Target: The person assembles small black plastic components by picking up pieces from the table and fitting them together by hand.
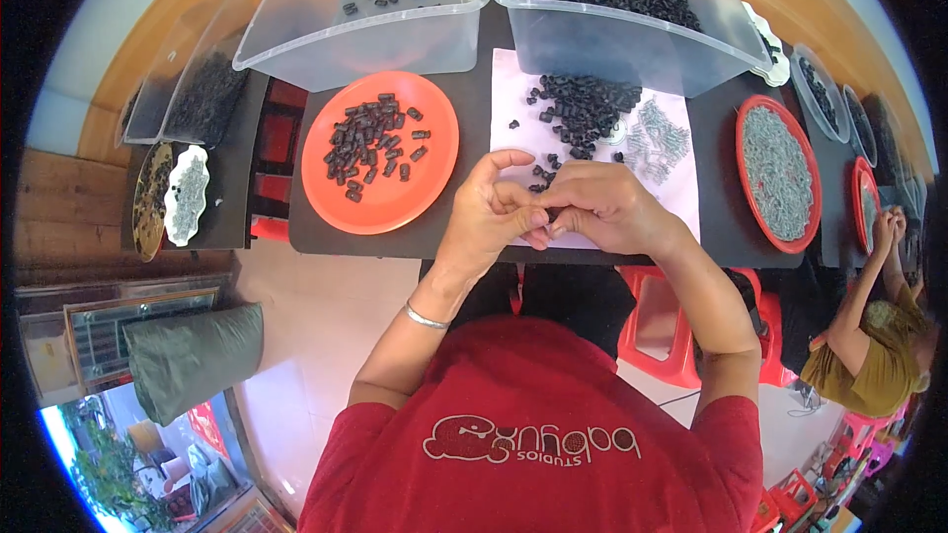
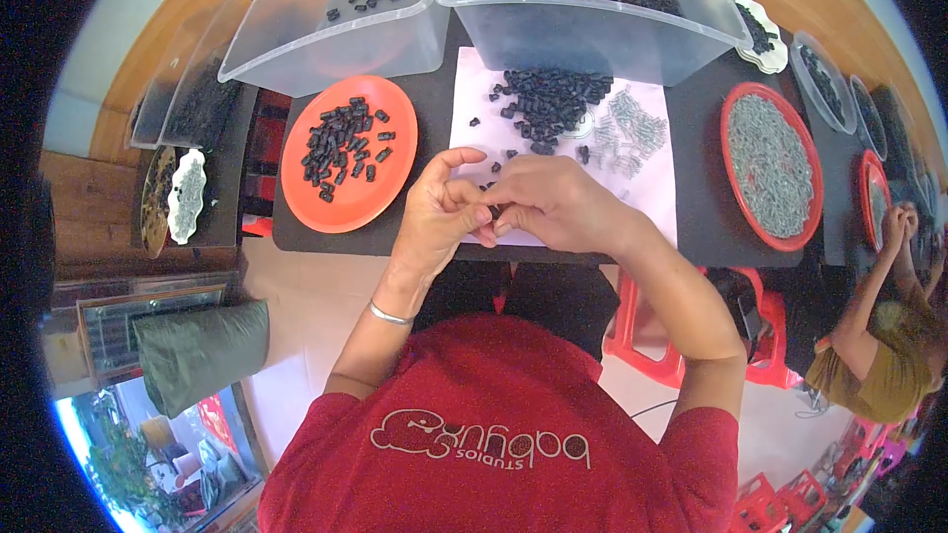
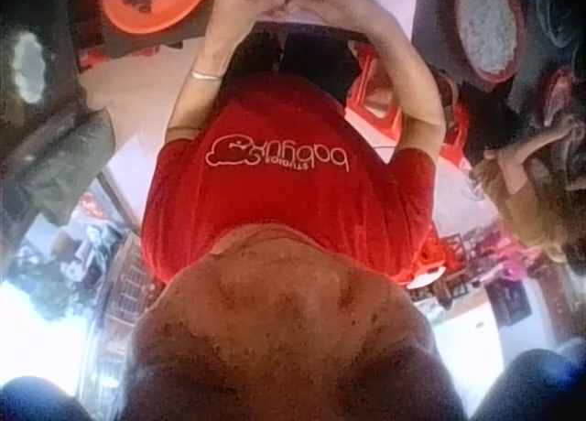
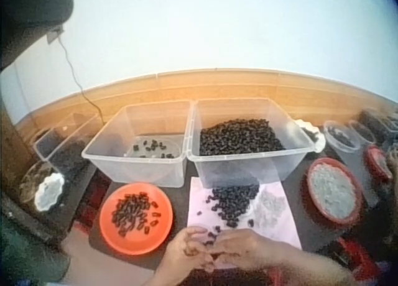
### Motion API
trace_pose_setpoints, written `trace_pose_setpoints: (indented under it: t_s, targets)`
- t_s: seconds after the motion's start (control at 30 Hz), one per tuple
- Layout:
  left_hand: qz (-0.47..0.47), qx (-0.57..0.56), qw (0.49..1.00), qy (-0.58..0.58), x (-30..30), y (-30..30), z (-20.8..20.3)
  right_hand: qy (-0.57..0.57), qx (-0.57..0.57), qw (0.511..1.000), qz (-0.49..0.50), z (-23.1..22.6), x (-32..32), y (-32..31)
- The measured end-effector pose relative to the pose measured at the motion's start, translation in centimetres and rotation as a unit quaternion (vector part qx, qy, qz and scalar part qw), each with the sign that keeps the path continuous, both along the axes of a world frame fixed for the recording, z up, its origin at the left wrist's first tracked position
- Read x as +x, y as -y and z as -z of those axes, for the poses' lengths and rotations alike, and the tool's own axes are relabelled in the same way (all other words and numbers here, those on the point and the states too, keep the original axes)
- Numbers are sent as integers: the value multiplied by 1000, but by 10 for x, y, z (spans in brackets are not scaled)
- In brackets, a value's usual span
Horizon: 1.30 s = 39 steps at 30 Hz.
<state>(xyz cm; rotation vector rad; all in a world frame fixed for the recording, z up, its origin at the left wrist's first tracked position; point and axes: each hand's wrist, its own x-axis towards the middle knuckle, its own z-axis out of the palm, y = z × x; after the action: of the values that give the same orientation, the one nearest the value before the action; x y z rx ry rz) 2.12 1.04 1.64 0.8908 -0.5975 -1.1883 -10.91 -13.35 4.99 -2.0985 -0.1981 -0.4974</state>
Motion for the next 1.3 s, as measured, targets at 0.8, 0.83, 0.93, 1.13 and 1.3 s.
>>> trace_pose_setpoints:
  t_s: [0.8, 0.83, 0.93, 1.13, 1.3]
  targets:
    - [-29, -21, 999, 7, -1, 1, 3, 105, -37, 989, 101, 14, 3, -15]
    - [-31, -18, 999, 10, -1, 1, 3, 105, -37, 989, 101, 14, 2, -16]
    - [-26, -24, 999, 15, 0, 1, 3, 111, -64, 985, 118, 13, 2, -19]
    - [-24, -31, 999, 8, -1, 1, 5, 122, -66, 975, 174, 17, 1, -30]
    - [-11, -40, 999, 4, 1, 0, 4, 96, -22, 983, 152, 16, -1, -27]
